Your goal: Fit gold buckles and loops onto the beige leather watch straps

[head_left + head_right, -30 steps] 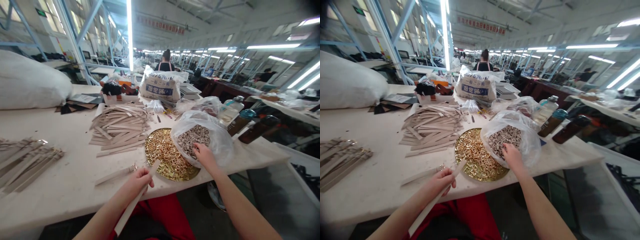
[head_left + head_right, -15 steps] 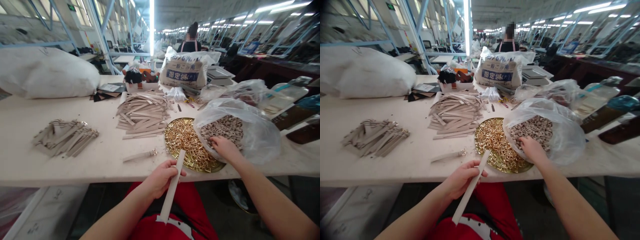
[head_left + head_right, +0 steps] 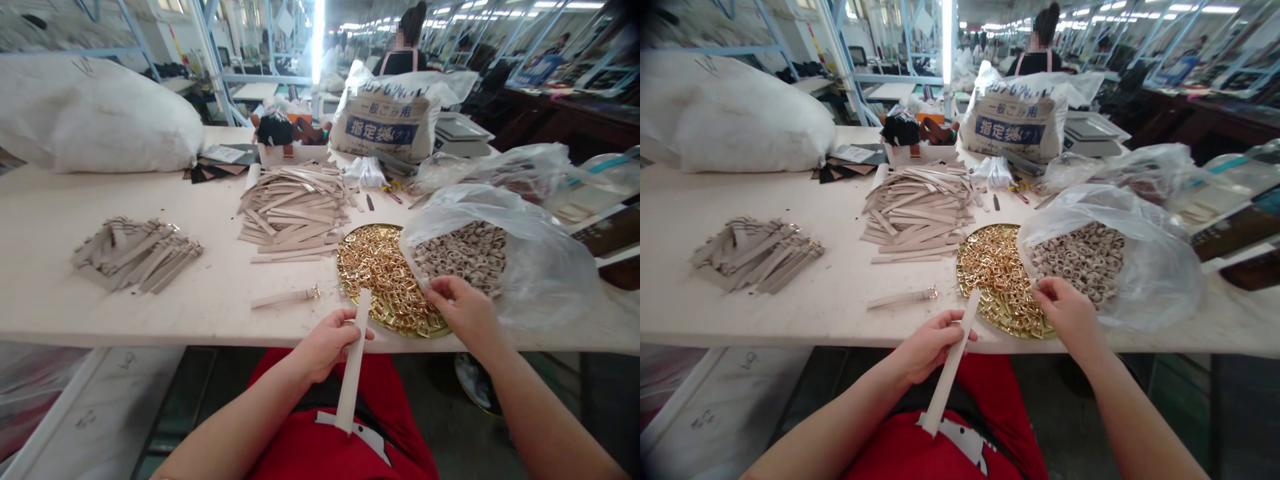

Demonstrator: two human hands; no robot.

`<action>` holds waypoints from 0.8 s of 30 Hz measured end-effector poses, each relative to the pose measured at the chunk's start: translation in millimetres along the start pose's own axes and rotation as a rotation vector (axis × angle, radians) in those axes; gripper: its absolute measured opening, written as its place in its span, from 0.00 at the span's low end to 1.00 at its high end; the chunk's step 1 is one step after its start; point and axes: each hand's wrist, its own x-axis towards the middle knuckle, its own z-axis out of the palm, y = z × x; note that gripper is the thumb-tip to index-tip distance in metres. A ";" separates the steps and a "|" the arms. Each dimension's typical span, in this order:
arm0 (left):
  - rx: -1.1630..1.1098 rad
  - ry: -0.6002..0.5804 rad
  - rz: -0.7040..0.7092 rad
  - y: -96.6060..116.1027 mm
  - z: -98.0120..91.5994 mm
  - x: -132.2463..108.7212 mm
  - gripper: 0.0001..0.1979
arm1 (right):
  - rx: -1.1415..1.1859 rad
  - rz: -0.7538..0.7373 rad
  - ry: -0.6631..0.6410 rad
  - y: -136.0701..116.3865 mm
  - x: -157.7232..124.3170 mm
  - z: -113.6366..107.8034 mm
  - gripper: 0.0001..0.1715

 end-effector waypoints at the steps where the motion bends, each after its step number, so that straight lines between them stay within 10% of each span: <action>1: 0.000 0.003 0.001 0.1 0.1 0.2 0.19 | 0.036 -0.024 -0.048 -10.4 -5.0 5.5 0.10; 5: 0.019 0.012 0.017 -1.2 0.3 0.2 0.19 | 0.382 -0.031 -0.194 -41.0 -22.3 28.3 0.13; 11: -0.081 0.185 0.180 4.5 -6.9 4.6 0.18 | 1.023 0.424 -0.405 -61.9 -51.7 46.9 0.13; 24: -0.223 0.563 0.658 6.6 -23.2 12.4 0.13 | 1.486 0.710 -0.231 -99.5 -88.2 61.5 0.14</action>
